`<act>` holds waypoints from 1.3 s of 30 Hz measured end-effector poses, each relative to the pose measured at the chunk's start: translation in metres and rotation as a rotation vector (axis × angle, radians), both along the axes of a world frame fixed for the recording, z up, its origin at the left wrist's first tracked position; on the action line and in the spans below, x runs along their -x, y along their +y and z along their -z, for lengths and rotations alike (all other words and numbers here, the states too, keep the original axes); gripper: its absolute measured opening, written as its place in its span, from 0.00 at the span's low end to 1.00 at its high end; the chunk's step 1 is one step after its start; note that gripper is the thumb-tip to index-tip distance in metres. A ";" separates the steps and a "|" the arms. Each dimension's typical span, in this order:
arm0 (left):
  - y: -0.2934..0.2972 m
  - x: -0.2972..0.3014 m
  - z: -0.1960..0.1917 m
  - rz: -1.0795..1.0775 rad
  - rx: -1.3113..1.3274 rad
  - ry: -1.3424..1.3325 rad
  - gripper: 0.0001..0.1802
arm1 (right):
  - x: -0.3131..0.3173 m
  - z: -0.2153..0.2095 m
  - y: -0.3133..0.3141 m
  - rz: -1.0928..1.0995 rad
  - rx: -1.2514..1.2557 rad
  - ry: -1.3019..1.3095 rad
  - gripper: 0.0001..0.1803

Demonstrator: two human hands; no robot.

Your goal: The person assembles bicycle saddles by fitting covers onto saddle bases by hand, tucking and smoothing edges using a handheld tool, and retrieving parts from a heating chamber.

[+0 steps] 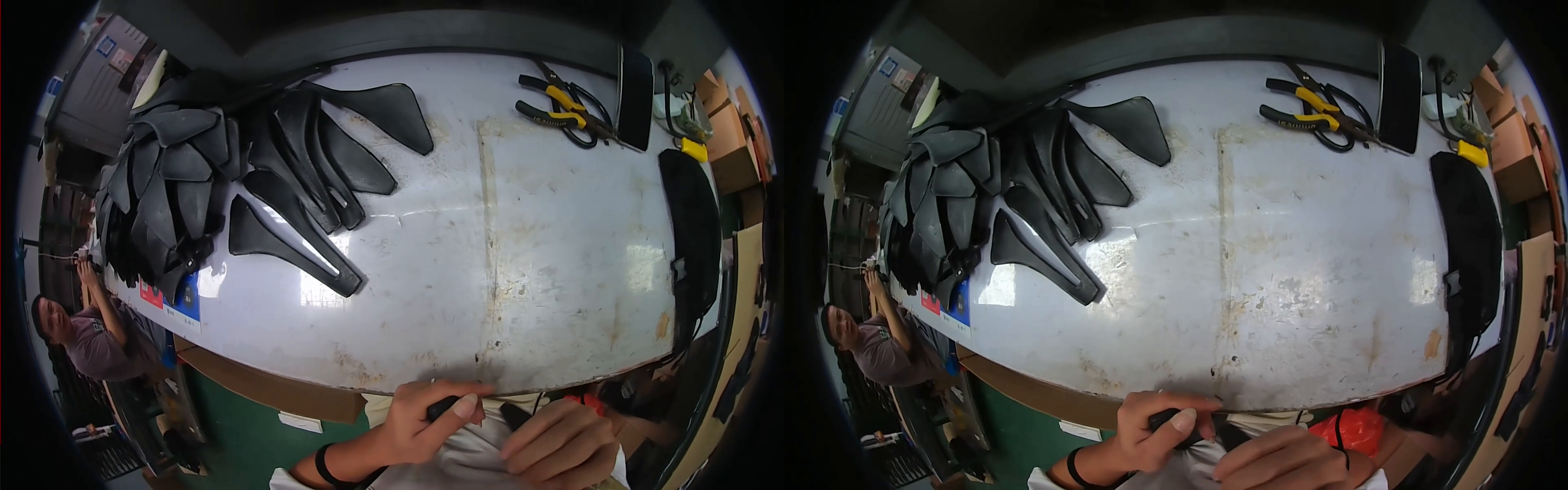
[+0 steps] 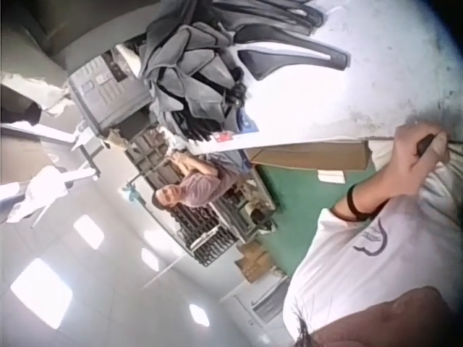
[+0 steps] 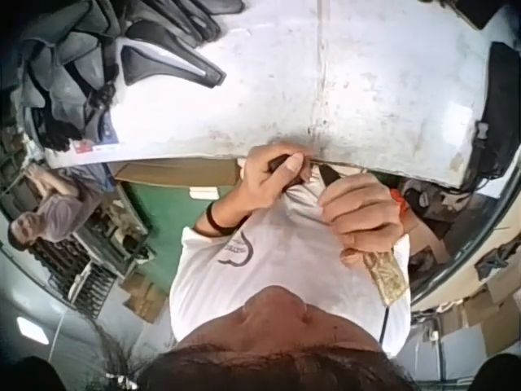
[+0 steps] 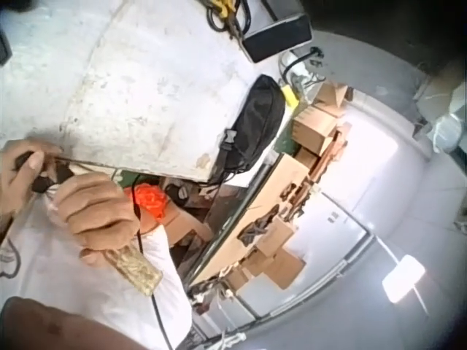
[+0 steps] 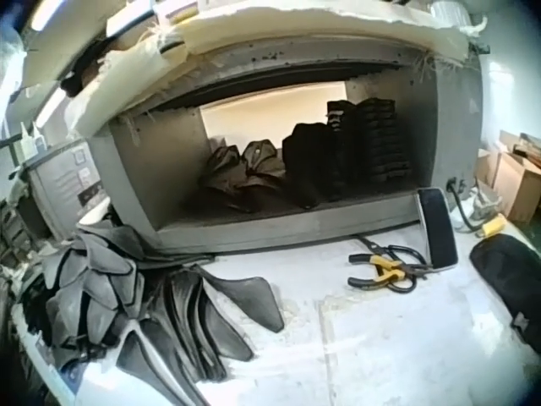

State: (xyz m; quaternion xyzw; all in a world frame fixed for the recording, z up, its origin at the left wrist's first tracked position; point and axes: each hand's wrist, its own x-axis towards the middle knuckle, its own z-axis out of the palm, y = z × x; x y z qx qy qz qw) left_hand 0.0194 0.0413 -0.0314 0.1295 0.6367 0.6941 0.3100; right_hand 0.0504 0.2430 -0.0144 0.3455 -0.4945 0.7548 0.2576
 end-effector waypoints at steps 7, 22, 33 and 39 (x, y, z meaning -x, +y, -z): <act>-0.007 0.003 -0.003 0.070 0.021 -0.042 0.15 | -0.016 -0.025 0.036 0.662 -0.742 -0.689 0.12; 0.004 -0.011 -0.074 0.060 -0.564 -0.018 0.22 | -0.043 -0.014 -0.027 0.201 -0.847 -0.349 0.22; 0.057 -0.018 -0.074 -0.176 -0.604 0.490 0.25 | -0.028 0.025 -0.026 0.192 -0.558 -0.687 0.18; 0.052 -0.012 -0.075 -0.126 -0.628 0.524 0.23 | -0.023 0.018 -0.015 0.056 -0.632 -0.614 0.19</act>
